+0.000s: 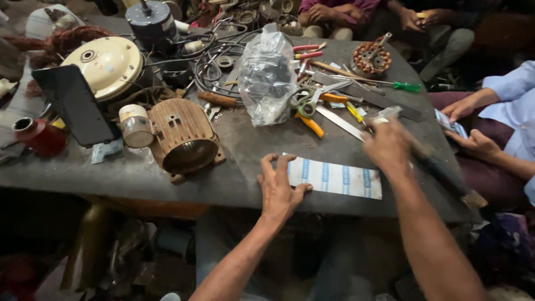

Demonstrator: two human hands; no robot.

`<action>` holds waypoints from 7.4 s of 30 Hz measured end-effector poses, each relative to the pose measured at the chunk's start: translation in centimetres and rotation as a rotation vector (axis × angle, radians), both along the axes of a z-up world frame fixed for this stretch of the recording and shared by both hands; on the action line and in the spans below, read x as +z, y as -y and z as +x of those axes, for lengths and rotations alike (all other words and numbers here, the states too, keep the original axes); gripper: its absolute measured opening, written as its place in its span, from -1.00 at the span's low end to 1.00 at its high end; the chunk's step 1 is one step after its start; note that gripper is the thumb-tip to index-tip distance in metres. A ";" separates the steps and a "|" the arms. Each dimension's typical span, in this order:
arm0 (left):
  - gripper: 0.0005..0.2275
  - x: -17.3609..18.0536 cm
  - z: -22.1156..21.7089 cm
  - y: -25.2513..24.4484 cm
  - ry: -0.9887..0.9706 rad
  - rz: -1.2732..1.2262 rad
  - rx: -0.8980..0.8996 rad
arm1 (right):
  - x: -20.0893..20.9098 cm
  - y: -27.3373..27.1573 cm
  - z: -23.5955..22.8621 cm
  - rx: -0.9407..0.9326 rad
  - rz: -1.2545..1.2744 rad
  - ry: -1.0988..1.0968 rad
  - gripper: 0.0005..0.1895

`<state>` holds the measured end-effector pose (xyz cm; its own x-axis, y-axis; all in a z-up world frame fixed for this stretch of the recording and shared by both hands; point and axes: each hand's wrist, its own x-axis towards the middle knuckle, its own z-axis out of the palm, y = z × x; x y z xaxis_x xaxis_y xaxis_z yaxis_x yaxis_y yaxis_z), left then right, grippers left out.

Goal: The person measures and cuts strips of white insulation tape using a metal ruler and scissors. They repeatedly align the ruler, mark the tape, and cut it into smaller pieces on a cluttered workbench.

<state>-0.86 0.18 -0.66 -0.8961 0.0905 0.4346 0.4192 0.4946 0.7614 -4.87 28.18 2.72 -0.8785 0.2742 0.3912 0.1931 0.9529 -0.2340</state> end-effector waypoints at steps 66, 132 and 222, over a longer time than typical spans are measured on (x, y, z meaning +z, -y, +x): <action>-0.61 -0.1 1.3 -3.1 0.458 0.690 -0.255 | -12.4 16.8 18.0 0.000 -1.789 0.096 -0.74; -0.36 2.3 -3.2 3.1 0.255 -0.055 -0.417 | 4.5 -0.6 15.2 -0.104 -0.037 0.789 -0.41; -0.56 -2.2 3.5 5.0 -0.353 -0.492 -0.138 | -1.5 8.4 11.2 0.580 -0.125 -0.199 -0.79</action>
<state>2.64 -4.79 -2.87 -0.6717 0.4607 0.5802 0.6894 0.6754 0.2618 6.37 19.74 1.27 -0.8117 -0.1708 0.5585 -0.4058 0.8526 -0.3291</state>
